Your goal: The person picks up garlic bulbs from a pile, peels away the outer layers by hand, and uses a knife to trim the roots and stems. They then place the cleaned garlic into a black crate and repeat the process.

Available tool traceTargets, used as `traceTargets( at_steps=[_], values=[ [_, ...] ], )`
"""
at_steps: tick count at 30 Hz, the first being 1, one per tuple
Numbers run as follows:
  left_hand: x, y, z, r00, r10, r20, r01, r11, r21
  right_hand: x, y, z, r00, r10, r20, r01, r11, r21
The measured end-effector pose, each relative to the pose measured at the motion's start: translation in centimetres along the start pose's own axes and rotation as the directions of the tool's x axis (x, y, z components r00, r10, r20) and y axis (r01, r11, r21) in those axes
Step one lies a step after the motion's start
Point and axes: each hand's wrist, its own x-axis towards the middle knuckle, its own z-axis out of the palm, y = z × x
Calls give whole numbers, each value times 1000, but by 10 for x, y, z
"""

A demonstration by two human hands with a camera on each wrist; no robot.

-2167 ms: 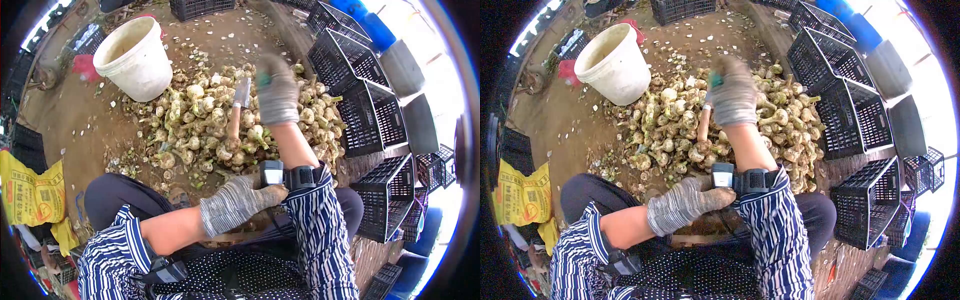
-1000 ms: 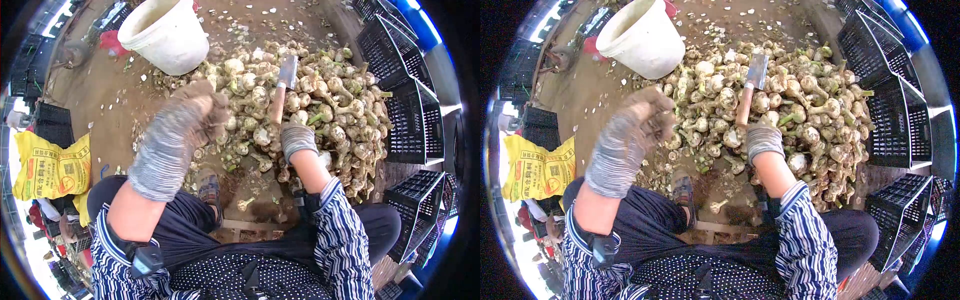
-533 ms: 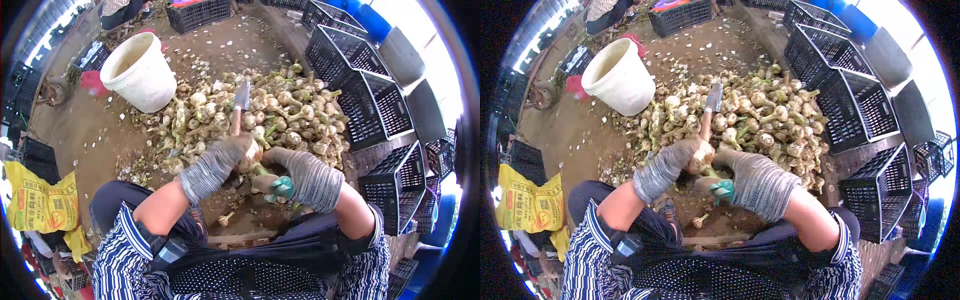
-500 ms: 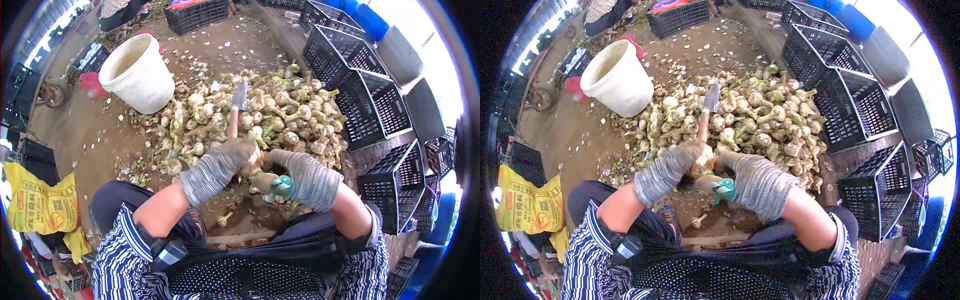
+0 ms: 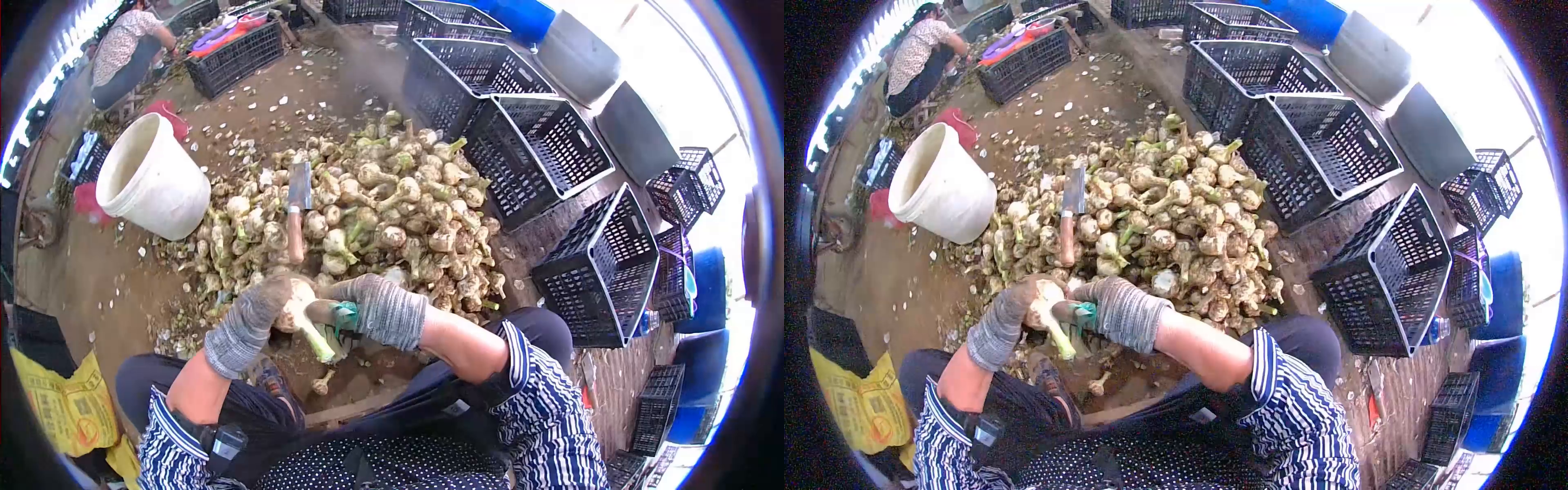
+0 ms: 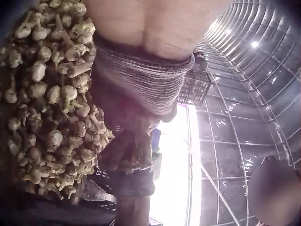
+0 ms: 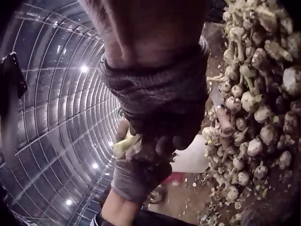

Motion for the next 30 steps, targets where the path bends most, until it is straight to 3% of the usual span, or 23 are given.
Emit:
traceTargets(
  at_steps=[2, 3, 4, 5, 6, 7, 9, 12, 14, 15, 16, 18, 20, 22, 24, 25, 26, 27, 28, 29, 30],
  values=[
    [-2, 8, -6, 998, 57, 38, -57, 998, 18, 9, 7, 7, 967, -219, -127, 211, 974, -78],
    [2, 4, -6, 983, 185, -20, -181, 976, 118, 11, 10, 5, 965, -250, -84, 253, 967, 26],
    [7, -5, -2, 949, 308, -66, -287, 932, 222, 26, 21, 2, 754, -648, 111, 588, 589, -554],
    [-4, 3, 23, 926, 340, -163, -302, 928, 219, 30, 25, 5, 875, -482, 37, 472, 836, -279],
    [-13, 13, 45, 897, 369, -244, -320, 922, 218, 33, 27, 8, 962, -271, 24, 271, 962, 19],
    [-16, 12, 42, 893, 367, -259, -317, 924, 216, 28, 8, 14, 993, -118, -25, 115, 988, -100],
    [-25, 8, 35, 881, 430, -196, -296, 825, 481, 35, 12, 20, 994, -111, -13, 109, 990, -88],
    [-45, 9, 35, 906, 371, -204, -260, 867, 425, 39, 9, 33, 996, -82, -26, 81, 995, -57],
    [-55, 11, 36, 911, 349, -220, -252, 894, 371, 40, 8, 38, 989, -149, 7, 147, 982, 118],
    [-59, 14, 38, 919, 324, -222, -245, 915, 320, 43, 8, 35, 968, -239, 78, 231, 968, 99],
    [-64, 19, 42, 928, 300, -222, -238, 933, 269, 44, 7, 36, 967, -241, 83, 233, 967, 102],
    [-73, 21, 49, 927, 290, -240, -228, 940, 254, 41, -5, 37, 993, 40, 114, -56, 989, 140],
    [-78, 15, 49, 893, 369, -259, -306, 918, 252, 44, -4, 39, 989, 81, 120, -97, 987, 131],
    [-79, 11, 48, 874, 400, -276, -310, 896, 319, 51, 3, 42, 962, -198, 186, 189, 980, 67],
    [-78, 9, 48, 836, 467, -289, -309, 835, 456, 50, 7, 46, 982, -124, 142, 109, 989, 104],
    [-77, 10, 48, 820, 470, -326, -292, 834, 468, 54, 13, 49, 966, -260, 7, 256, 946, -198],
    [-77, 11, 45, 817, 474, -328, -293, 832, 471, 57, 15, 51, 903, -423, -79, 333, 803, -495],
    [-75, 11, 40, 841, 371, -393, -186, 881, 434, 47, -7, 53, 860, -497, -116, 295, 669, -682],
    [-73, 8, 33, 852, 263, -452, -77, 919, 388, 46, -9, 54, 859, -498, -116, 295, 668, -683],
    [-79, 0, 21, 871, 97, -482, 5, 978, 207, 45, -10, 56, 845, -526, -97, 251, 550, -797],
    [-79, 4, 26, 871, 98, -481, 5, 978, 209, 44, -11, 56, 831, -551, -74, 197, 417, -887]
  ],
)
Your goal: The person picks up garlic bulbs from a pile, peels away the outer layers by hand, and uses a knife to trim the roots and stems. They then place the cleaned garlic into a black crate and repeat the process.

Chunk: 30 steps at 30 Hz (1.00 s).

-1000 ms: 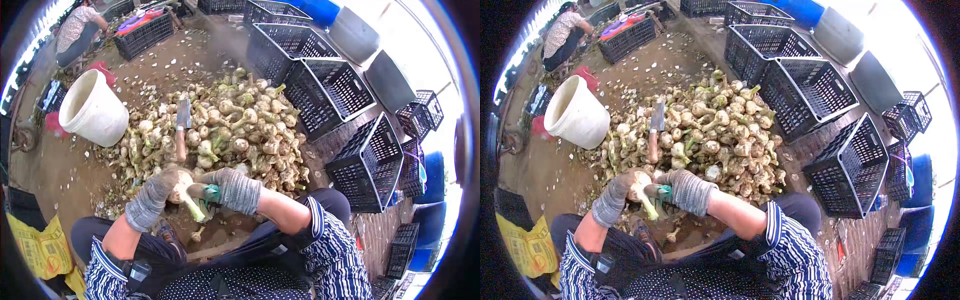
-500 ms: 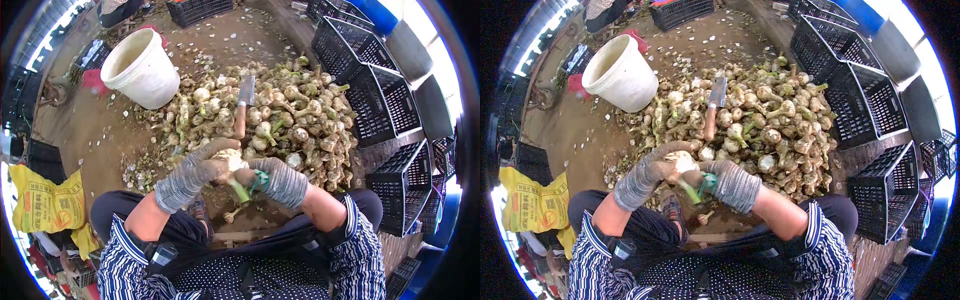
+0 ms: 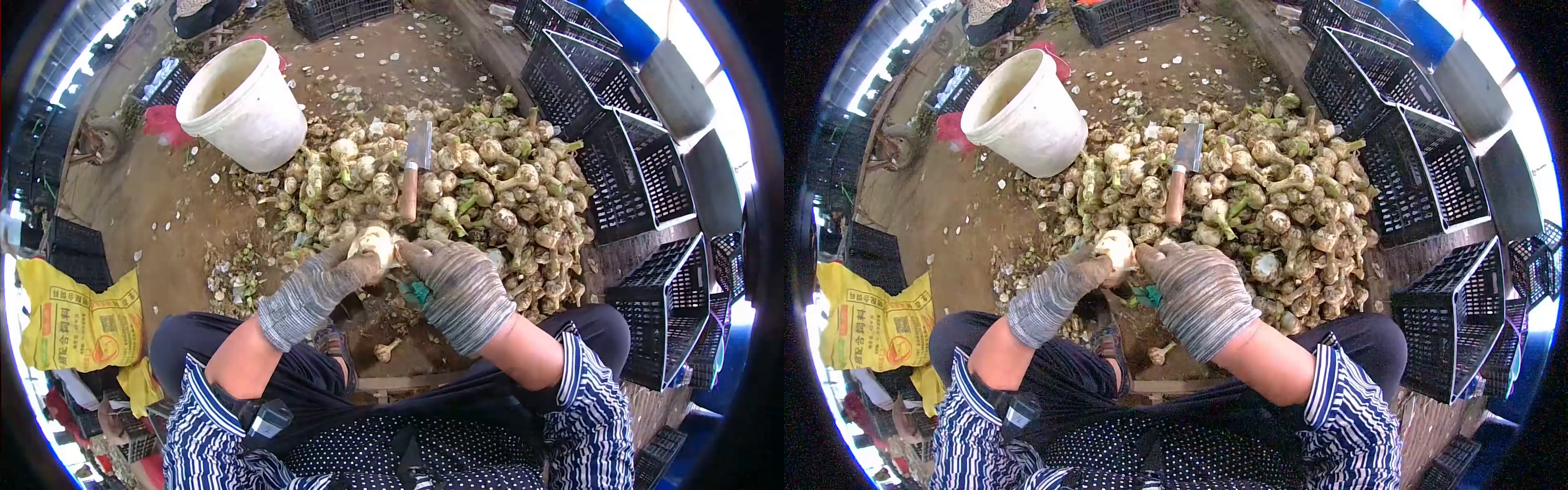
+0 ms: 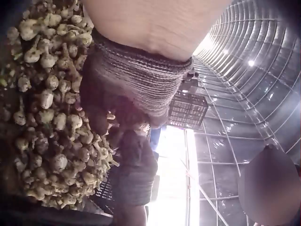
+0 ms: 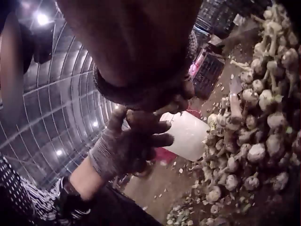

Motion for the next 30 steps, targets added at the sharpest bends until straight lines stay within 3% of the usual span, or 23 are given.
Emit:
traceTargets(
  at_steps=[2, 3, 4, 5, 6, 7, 9, 10, 12, 13, 14, 15, 16, 17, 19, 20, 21, 22, 25, 26, 27, 28, 30],
  values=[
    [-15, 20, 16, 982, 187, 14, -177, 899, 401, -2, 2, -3, 998, 33, 55, -35, 998, 44],
    [-25, 30, 22, 983, 182, 33, -184, 942, 281, -4, 9, 2, 987, 133, 92, -160, 883, 442],
    [-31, 36, 26, 983, 181, 33, -183, 942, 281, -1, 8, -2, 964, 209, 165, -260, 602, 755],
    [-36, 40, 30, 950, 290, 118, -305, 775, 554, -1, 8, -16, 848, 314, 428, -522, 354, 776],
    [-38, 41, 32, 903, 361, 233, -402, 517, 756, -1, 13, -9, 845, 319, 429, -526, 352, 774],
    [-38, 39, 36, 904, 349, 249, -397, 460, 794, -1, 21, 6, 841, 331, 429, -518, 264, 814],
    [-32, 31, 40, 907, 372, 198, -380, 519, 766, -2, 23, 14, 849, 351, 395, -456, 111, 883],
    [-29, 26, 41, 908, 393, 144, -363, 570, 737, -2, 19, 14, 847, 355, 395, -458, 109, 882],
    [-27, 20, 42, 908, 391, 150, -386, 641, 663, -2, 13, 15, 915, 398, 60, -338, 679, 651],
    [-24, 20, 47, 947, 318, 52, -304, 828, 470, -1, 14, 22, 941, 338, 0, -260, 724, 639],
    [-23, 19, 50, 976, 218, -26, -206, 950, 233, -3, 13, 21, 941, 339, 1, -261, 723, 640],
    [-16, 23, 47, 992, 86, -97, -64, 977, 204, -3, 6, 9, 946, 324, 27, -269, 735, 623],
    [-14, 16, 43, 992, 84, -98, -62, 978, 201, -2, 1, 4, 950, 309, 53, -277, 746, 605],
    [-10, 6, 38, 975, 194, -109, -141, 917, 374, -1, 4, 8, 906, 395, 153, -349, 488, 800],
    [-12, 9, 39, 902, 431, -2, -323, 679, 659, 3, 16, 18, 891, 422, 169, -375, 472, 798],
    [-15, 11, 41, 902, 431, -2, -323, 679, 659, 5, 26, 26, 875, 447, 186, -401, 454, 795],
    [-17, 11, 43, 899, 438, 16, -382, 766, 516, 10, 36, 30, 890, 440, 115, -421, 700, 577],
    [-18, 11, 43, 893, 448, 31, -429, 830, 358, 7, 39, 34, 891, 440, 114, -420, 701, 577],
    [-14, 1, 32, 904, 426, 20, -413, 863, 292, 7, 29, 23, 918, 397, -8, -390, 906, 162],
    [-13, -1, 30, 901, 433, 27, -426, 870, 248, 8, 28, 25, 919, 395, -9, -388, 907, 162],
    [-11, -1, 29, 881, 472, 32, -470, 866, 169, 9, 28, 27, 918, 395, 38, -396, 917, 44],
    [-13, 2, 27, 906, 422, -10, -422, 906, 45, 11, 26, 27, 913, 398, 83, -393, 916, -75],
    [-17, 11, 28, 962, 274, -17, -254, 867, -429, 13, 17, 31, 910, 384, 158, -368, 922, -121]
  ],
)
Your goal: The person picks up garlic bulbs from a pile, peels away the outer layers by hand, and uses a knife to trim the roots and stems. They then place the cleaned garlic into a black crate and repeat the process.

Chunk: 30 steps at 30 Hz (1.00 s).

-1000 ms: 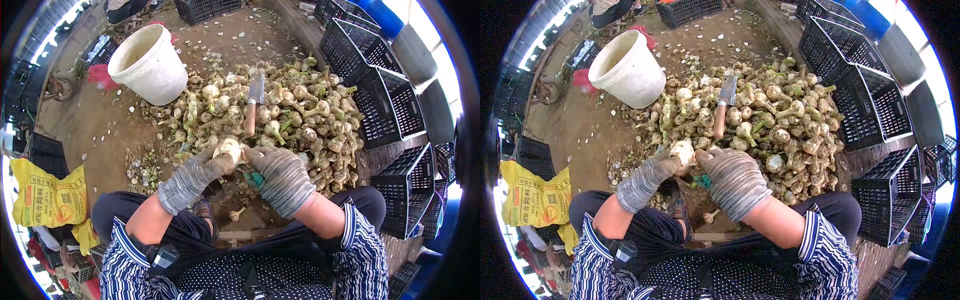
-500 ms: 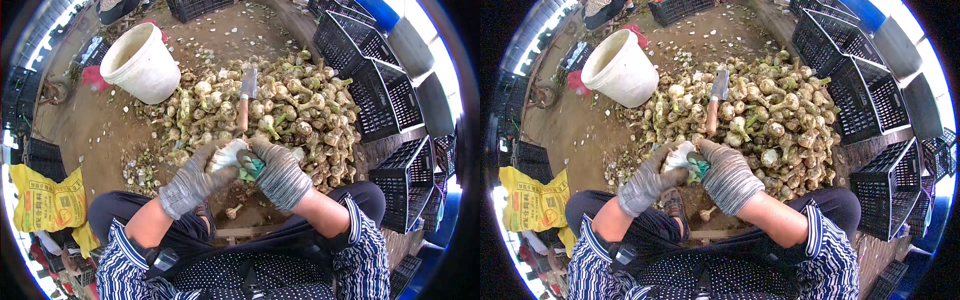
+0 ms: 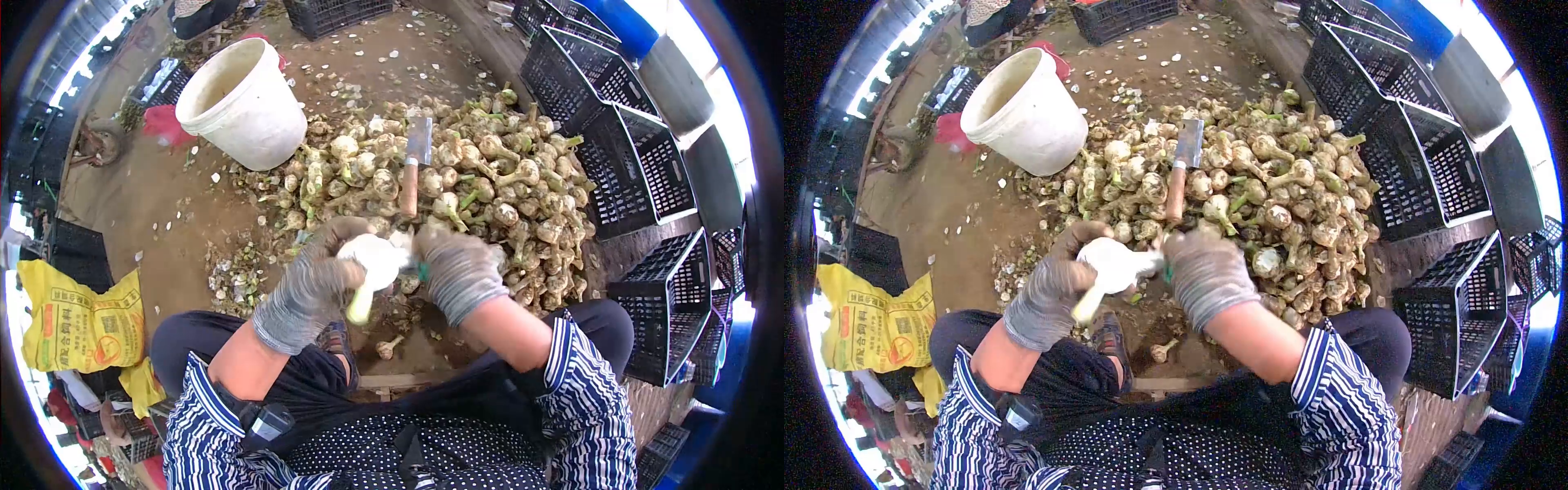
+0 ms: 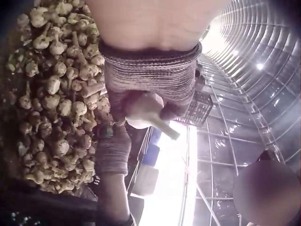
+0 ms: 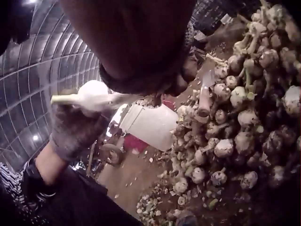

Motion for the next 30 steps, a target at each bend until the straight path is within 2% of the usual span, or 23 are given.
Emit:
traceTargets(
  at_steps=[2, 3, 4, 5, 6, 8, 10, 11, 12, 13, 14, 15, 16, 17, 18, 19, 20, 21, 23, 24, 26, 28, 30],
  values=[
    [3, -2, -12, 1000, 1, 5, 0, 999, -51, -8, -6, 15, 989, -120, 88, 130, 984, -124],
    [4, -5, -15, 999, -40, -15, 39, 996, -79, -5, -8, 17, 981, -124, 152, 151, 972, -182],
    [4, -6, -18, 996, -82, -33, 78, 991, -108, -3, -6, 16, 980, -134, 144, 160, 970, -183],
    [1, -6, -20, 994, -77, -75, 75, 997, -26, -1, -3, 14, 990, -110, 92, 125, 975, -183],
    [0, -3, -17, 995, -67, -77, 65, 998, -24, 1, -4, 9, 995, -86, 41, 92, 979, -182],
    [0, 0, -12, 992, 39, -118, -34, 998, 47, 1, -9, -4, 997, -69, 47, 77, 977, -201],
    [0, 8, -7, 987, 103, -121, -96, 993, 65, 0, -14, -2, 993, -8, 120, 42, 958, -285],
    [-1, 17, -4, 979, 142, -145, -142, 990, 9, 2, -11, 2, 935, 58, 351, 41, 963, -268],
    [-2, 25, -2, 970, 175, -171, -185, 982, -46, -2, -12, 3, 938, 54, 343, 41, 963, -266],
    [-3, 31, -4, 934, 257, -247, -270, 963, -19, -8, -14, 6, 874, 21, 485, 109, 965, -238],
    [-4, 34, -13, 931, 263, -252, -280, 959, -34, -14, -16, 8, 787, -14, 617, 177, 963, -204],
    [-6, 34, -12, 934, 292, -206, -310, 949, -58, -21, -17, 9, 790, -19, 612, 187, 959, -212],
    [-6, 32, -10, 934, 319, -158, -335, 938, -87, -29, -18, 8, 870, -229, 437, 271, 962, -34],
    [-3, 28, -10, 933, 324, -157, -340, 936, -93, -35, -18, 4, 892, -398, 214, 379, 917, 124],
    [1, 21, -12, 951, 257, -170, -277, 955, -106, -36, -21, -13, 892, -395, 219, 377, 919, 119],
    [4, 14, -12, 967, 181, -178, -205, 971, -122, -34, -25, -36, 915, -397, -70, 403, 895, 191],
    [6, 11, -11, 971, 170, -170, -193, 973, -126, -33, -26, -49, 870, -342, -356, 441, 862, 248],
    [7, 9, -9, 985, 140, -103, -151, 982, -110, -33, -25, -49, 874, -329, -357, 429, 868, 251],
    [8, 6, -2, 994, 108, -26, -110, 989, -103, -34, -25, -47, 792, -354, -497, 539, 788, 299],
    [10, 4, -1, 994, 102, -27, -104, 989, -101, -34, -23, -46, 795, -348, -496, 535, 789, 303],
    [12, -1, -2, 994, 94, -49, -92, 995, 42, -33, -16, -43, 797, -366, -480, 529, 806, 265],
    [16, -5, 3, 995, 93, -17, -93, 995, 31, -33, -14, -44, 794, -356, -493, 519, 819, 244],
    [18, -5, 6, 994, 99, -37, -94, 989, 116, -35, -13, -46, 800, -372, -470, 492, 856, 161]
  ],
)
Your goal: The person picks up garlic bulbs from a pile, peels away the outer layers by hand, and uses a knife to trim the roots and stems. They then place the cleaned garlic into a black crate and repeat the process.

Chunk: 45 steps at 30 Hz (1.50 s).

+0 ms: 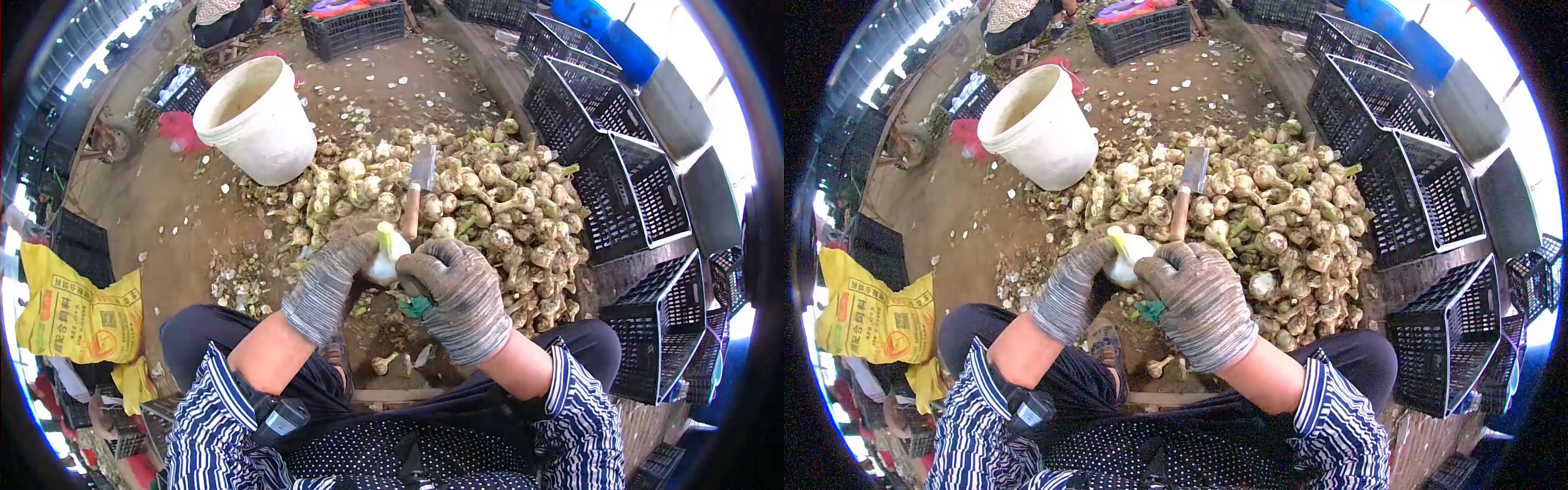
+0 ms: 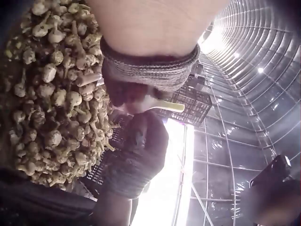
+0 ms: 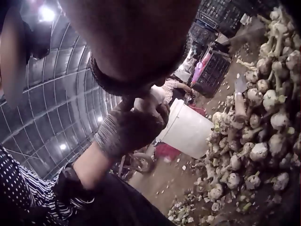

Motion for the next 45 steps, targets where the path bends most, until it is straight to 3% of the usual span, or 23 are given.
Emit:
traceTargets(
  at_steps=[2, 5, 7, 8, 10, 11, 16, 19, 20, 22, 23, 26, 28, 30, 32, 34, 36, 38, 40, 41, 42, 43, 45],
  values=[
    [5, -6, -1, 1000, 7, -25, -7, 1000, -19, 0, 3, 4, 999, -18, -36, 17, 999, -31],
    [12, -3, 7, 996, 24, -90, -30, 997, -68, -1, 1, 5, 992, 89, 89, -81, 993, -86],
    [13, 1, 7, 990, 24, -139, -50, 982, -184, -6, 0, 13, 966, -43, 256, 61, 996, -63],
    [13, 3, 6, 989, 28, -144, -54, 982, -181, -5, 1, 13, 965, -49, 256, 66, 996, -58],
    [13, 5, 7, 984, 32, -177, -76, 967, -245, 1, 4, 5, 995, 63, 72, -76, 977, 201],
    [11, 5, 5, 980, 31, -197, -74, 974, -214, 6, 3, -3, 997, 79, -1, -77, 969, 236],
    [6, 3, 7, 995, -4, -98, -10, 989, -146, 9, 7, 3, 993, 92, -80, -73, 973, 221],
    [-3, 15, 14, 994, -37, -107, 27, 996, -87, 13, 3, 1, 947, 320, -2, -268, 796, 543],
    [-4, 18, 15, 992, -58, -110, 52, 997, -52, 17, 1, -7, 948, 317, -2, -265, 796, 544],
    [-2, 15, 3, 999, -44, -16, 45, 999, 17, 22, 1, -21, 879, 410, 245, -466, 627, 624],
    [-1, 13, 0, 999, -47, 3, 47, 998, 32, 19, 12, -13, 947, 295, 126, -311, 748, 586],
    [-7, 16, -1, 990, -137, -40, 140, 986, 87, 17, 12, -12, 959, 197, 203, -281, 739, 613],
    [-13, 17, -4, 995, -61, -75, 71, 986, 152, 14, 7, -9, 935, 265, 235, -354, 712, 607],
    [-11, 19, -11, 989, -109, -96, 115, 992, 56, 12, 4, -7, 984, 131, 118, -176, 740, 649],
    [-5, 14, -17, 969, -4, -247, 22, 997, 72, 11, -3, -4, 991, 49, 122, -117, 755, 645],
    [0, 5, -27, 961, 13, -277, -3, 999, 38, 12, -10, 0, 986, -108, 125, 3, 771, 637],
    [1, 3, -30, 955, -101, -280, 76, 992, -97, 10, -14, 4, 976, -178, 125, 59, 770, 635],
    [-2, 7, -23, 949, -118, -291, 84, 988, -128, 8, -17, 7, 914, -349, 208, 166, 788, 592],
    [-3, 15, -16, 905, -67, -421, 21, 993, -115, 3, -20, 12, 871, -393, 295, 178, 812, 556],
    [-3, 18, -22, 877, -121, -466, 70, 990, -125, -1, -20, 21, 722, -401, 564, 172, 893, 416],
    [-2, 20, -27, 877, -122, -465, 72, 990, -124, -6, -19, 29, 520, -336, 785, 207, 941, 266],
    [-1, 23, -32, 899, -106, -425, 51, 989, -141, -11, -14, 37, 521, -337, 784, 206, 941, 268],
    [-3, 24, -28, 894, -69, -442, -4, 987, -161, -20, -5, 49, 556, -104, 825, 77, 994, 73]
  ],
)
